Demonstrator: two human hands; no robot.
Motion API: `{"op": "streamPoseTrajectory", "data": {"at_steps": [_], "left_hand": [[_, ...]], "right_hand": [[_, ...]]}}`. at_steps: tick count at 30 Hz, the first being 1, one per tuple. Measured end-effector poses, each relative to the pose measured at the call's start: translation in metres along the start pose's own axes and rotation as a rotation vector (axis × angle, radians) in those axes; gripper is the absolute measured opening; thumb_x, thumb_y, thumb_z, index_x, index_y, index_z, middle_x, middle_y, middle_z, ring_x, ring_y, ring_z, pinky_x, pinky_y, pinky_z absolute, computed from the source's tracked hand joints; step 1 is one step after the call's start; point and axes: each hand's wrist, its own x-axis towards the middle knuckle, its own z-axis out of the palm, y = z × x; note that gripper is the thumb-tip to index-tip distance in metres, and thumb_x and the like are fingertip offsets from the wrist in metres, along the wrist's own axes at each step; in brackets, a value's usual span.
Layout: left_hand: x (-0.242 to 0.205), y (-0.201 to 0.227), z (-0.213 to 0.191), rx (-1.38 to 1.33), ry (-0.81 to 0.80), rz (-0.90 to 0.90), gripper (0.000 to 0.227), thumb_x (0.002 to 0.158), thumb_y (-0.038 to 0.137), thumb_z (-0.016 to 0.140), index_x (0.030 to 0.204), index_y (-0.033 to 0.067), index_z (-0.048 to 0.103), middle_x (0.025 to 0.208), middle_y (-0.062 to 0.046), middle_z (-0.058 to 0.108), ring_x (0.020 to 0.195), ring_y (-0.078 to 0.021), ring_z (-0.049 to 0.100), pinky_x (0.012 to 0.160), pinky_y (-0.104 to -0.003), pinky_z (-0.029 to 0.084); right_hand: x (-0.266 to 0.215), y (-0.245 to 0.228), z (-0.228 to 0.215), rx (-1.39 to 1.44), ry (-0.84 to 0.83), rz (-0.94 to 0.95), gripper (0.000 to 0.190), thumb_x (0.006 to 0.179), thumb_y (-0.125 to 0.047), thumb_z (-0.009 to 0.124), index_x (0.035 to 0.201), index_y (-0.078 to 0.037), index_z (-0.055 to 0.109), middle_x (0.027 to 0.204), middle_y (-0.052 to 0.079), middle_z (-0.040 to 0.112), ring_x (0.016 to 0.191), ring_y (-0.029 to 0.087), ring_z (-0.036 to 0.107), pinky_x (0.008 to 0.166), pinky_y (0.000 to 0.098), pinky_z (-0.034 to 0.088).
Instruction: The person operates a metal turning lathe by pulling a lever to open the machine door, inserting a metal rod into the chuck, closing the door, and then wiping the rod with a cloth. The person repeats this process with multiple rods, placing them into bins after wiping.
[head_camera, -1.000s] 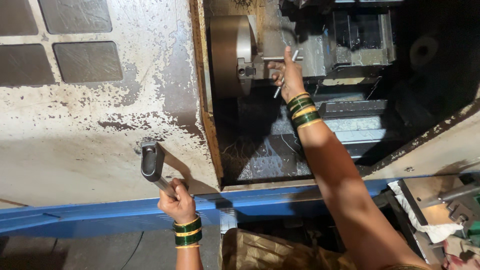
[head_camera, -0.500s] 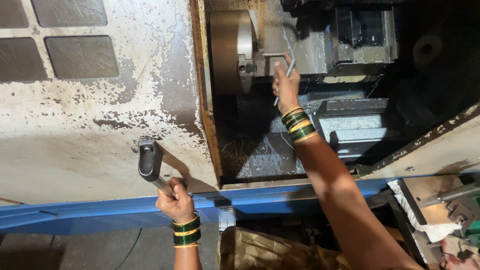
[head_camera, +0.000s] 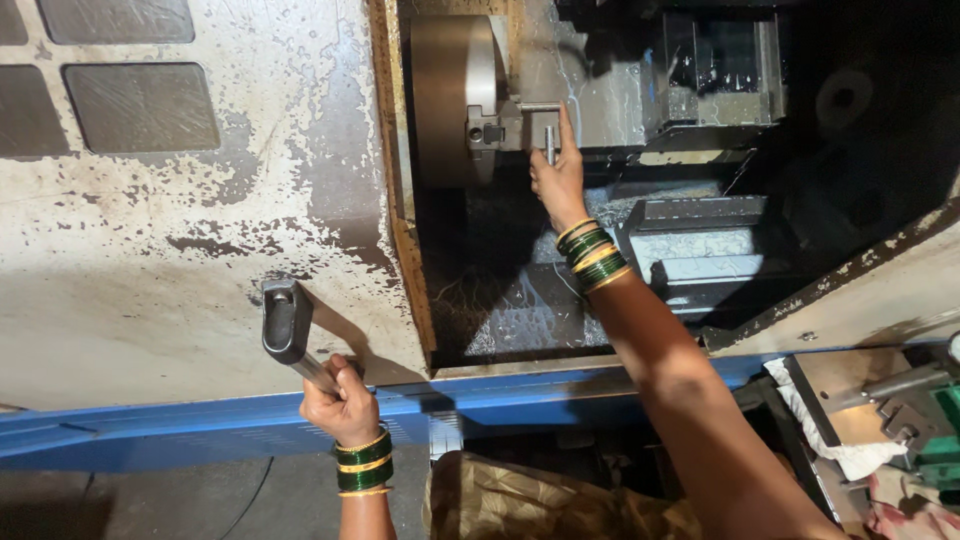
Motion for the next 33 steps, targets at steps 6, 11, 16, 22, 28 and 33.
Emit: {"op": "streamPoseTrajectory", "data": {"at_steps": [6,11,16,22,28,33], "left_hand": [[0.000,0.000,0.000,-0.011,0.006,-0.007,0.012,0.101,0.001,0.061,0.090,-0.0032,0.062,0.066,-0.003,0.062,0.055,-0.0058,0.046,0.052,-0.025,0.037],[-0.001,-0.002,-0.001,0.012,0.006,0.003,0.012,0.100,0.000,0.061,0.089,-0.0025,0.062,0.067,-0.003,0.061,0.055,-0.0060,0.044,0.052,-0.025,0.036],[-0.001,-0.005,-0.001,-0.020,-0.007,-0.017,0.012,0.100,0.001,0.061,0.088,-0.0020,0.061,0.064,-0.001,0.058,0.053,-0.0047,0.042,0.050,-0.025,0.033],[-0.003,0.002,-0.002,-0.061,-0.038,-0.045,0.009,0.099,0.002,0.060,0.091,-0.0016,0.061,0.067,0.000,0.060,0.055,-0.0031,0.041,0.050,-0.024,0.032],[-0.002,0.017,-0.006,-0.134,-0.089,-0.130,0.015,0.101,0.006,0.062,0.088,0.0005,0.060,0.063,0.005,0.050,0.055,-0.0021,0.036,0.049,-0.025,0.027],[0.002,0.031,-0.018,-0.163,-0.167,-0.144,0.019,0.103,0.009,0.063,0.085,0.0016,0.060,0.061,0.006,0.045,0.055,-0.0028,0.033,0.048,-0.027,0.025]], "right_hand": [[0.001,-0.010,-0.003,-0.055,-0.023,0.035,0.087,0.098,0.004,0.057,0.168,-0.026,0.014,0.076,-0.005,0.054,0.055,0.004,0.046,0.043,0.0202,0.036],[0.001,-0.017,-0.006,-0.111,-0.028,0.064,0.086,0.097,0.003,0.057,0.168,-0.024,0.015,0.073,-0.004,0.056,0.053,0.004,0.049,0.042,0.0200,0.038],[0.003,-0.008,-0.002,-0.154,0.000,0.071,0.090,0.094,0.002,0.059,0.167,-0.025,0.013,0.071,-0.002,0.056,0.052,0.005,0.049,0.040,0.0212,0.039],[0.009,-0.017,-0.027,-0.468,-0.075,-0.093,0.084,0.088,-0.002,0.070,0.161,-0.018,0.032,0.085,0.003,0.065,0.058,0.008,0.058,0.055,0.0262,0.052],[-0.005,-0.113,-0.042,-0.732,-0.109,-0.241,0.054,0.096,-0.011,0.073,0.147,-0.006,0.058,0.113,0.019,0.075,0.087,0.023,0.071,0.079,0.0345,0.058],[-0.048,-0.249,-0.038,-0.946,-0.079,-0.728,0.044,0.091,-0.007,0.075,0.133,0.001,0.065,0.128,0.022,0.070,0.117,0.036,0.069,0.096,0.0398,0.055]]}}
